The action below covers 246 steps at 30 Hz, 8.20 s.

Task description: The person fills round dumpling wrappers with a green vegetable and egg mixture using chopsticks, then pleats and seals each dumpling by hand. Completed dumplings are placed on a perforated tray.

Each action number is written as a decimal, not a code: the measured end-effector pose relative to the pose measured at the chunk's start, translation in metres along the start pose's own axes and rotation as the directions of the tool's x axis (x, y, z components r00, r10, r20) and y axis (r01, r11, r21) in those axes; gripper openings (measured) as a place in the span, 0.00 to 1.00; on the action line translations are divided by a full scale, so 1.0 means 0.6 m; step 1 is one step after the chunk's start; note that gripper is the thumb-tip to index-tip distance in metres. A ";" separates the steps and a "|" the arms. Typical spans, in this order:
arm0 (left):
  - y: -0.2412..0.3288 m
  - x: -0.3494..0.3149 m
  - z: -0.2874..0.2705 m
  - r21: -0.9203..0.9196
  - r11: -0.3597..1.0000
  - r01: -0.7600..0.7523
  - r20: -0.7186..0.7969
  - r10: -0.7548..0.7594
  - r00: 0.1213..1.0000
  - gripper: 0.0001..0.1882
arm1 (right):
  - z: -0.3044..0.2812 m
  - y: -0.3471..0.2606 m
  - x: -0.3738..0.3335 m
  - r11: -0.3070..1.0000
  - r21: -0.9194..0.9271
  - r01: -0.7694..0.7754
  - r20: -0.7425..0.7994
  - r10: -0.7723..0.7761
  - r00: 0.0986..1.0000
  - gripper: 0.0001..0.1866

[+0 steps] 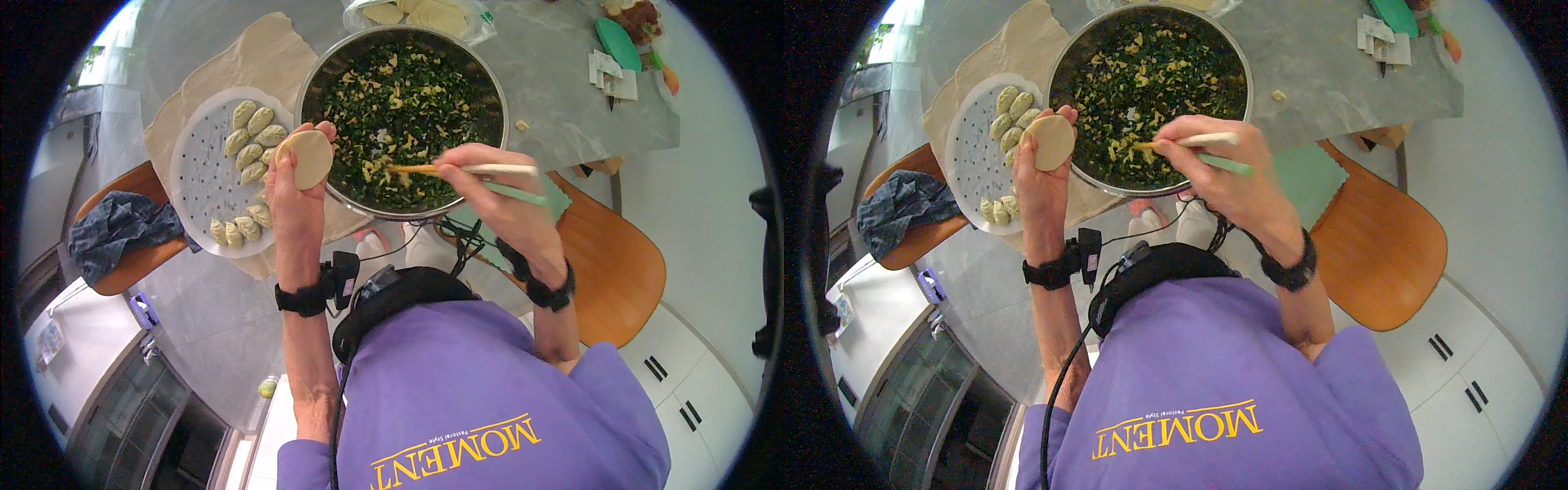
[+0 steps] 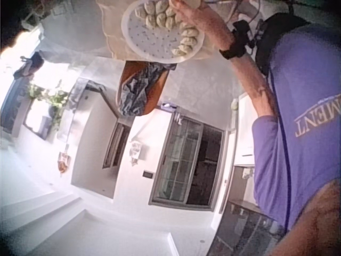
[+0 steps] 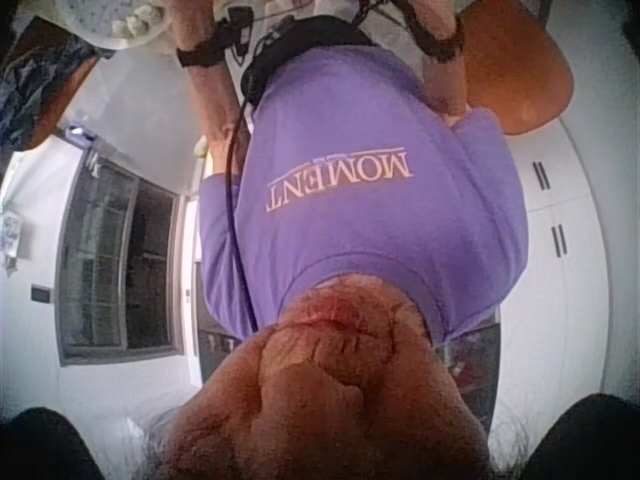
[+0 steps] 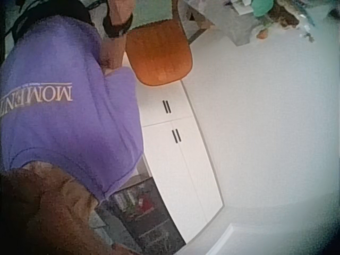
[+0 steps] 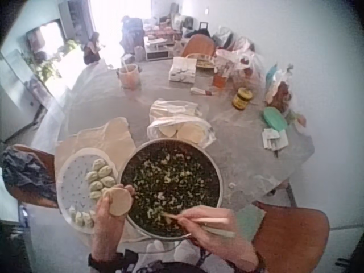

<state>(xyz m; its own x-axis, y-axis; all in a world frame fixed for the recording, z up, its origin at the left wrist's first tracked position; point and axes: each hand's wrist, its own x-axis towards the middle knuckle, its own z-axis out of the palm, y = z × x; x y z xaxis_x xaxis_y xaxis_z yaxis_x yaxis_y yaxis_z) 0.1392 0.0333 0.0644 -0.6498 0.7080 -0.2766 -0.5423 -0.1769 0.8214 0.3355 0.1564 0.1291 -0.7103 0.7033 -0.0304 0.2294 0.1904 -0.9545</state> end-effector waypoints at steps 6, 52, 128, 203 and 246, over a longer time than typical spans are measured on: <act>-0.003 0.002 -0.002 0.042 0.999 0.000 -0.015 0.000 1.000 0.19 | 0.001 0.017 -0.017 0.985 -0.111 0.129 0.144 -0.113 0.983 0.03; -0.098 0.036 0.084 0.919 -0.124 -0.373 0.385 0.096 0.918 0.06 | -0.049 0.028 -0.025 0.998 -0.055 -0.010 -0.290 -0.007 0.957 0.05; -0.085 0.002 0.070 -0.059 0.943 0.328 0.055 -0.325 0.944 0.15 | -0.022 0.002 -0.131 0.980 0.003 0.198 -0.345 -0.185 0.920 0.06; -0.047 0.024 0.061 0.058 0.877 0.477 0.207 -0.478 0.854 0.22 | 0.000 0.127 -0.080 0.751 0.610 -0.252 -0.352 0.542 0.764 0.16; -0.032 0.017 0.090 0.167 0.926 0.340 0.182 -0.368 0.912 0.13 | 0.067 0.105 0.027 0.803 -0.378 0.461 -0.138 -0.542 0.829 0.10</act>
<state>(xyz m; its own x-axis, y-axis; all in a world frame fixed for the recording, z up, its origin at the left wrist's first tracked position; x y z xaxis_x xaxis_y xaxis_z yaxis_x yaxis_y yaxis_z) 0.1715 0.0810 0.0728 -0.2961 0.8354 -0.4631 -0.6334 0.1912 0.7498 0.3119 0.1523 0.0568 -0.6213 0.5747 0.5326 0.1083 0.7362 -0.6680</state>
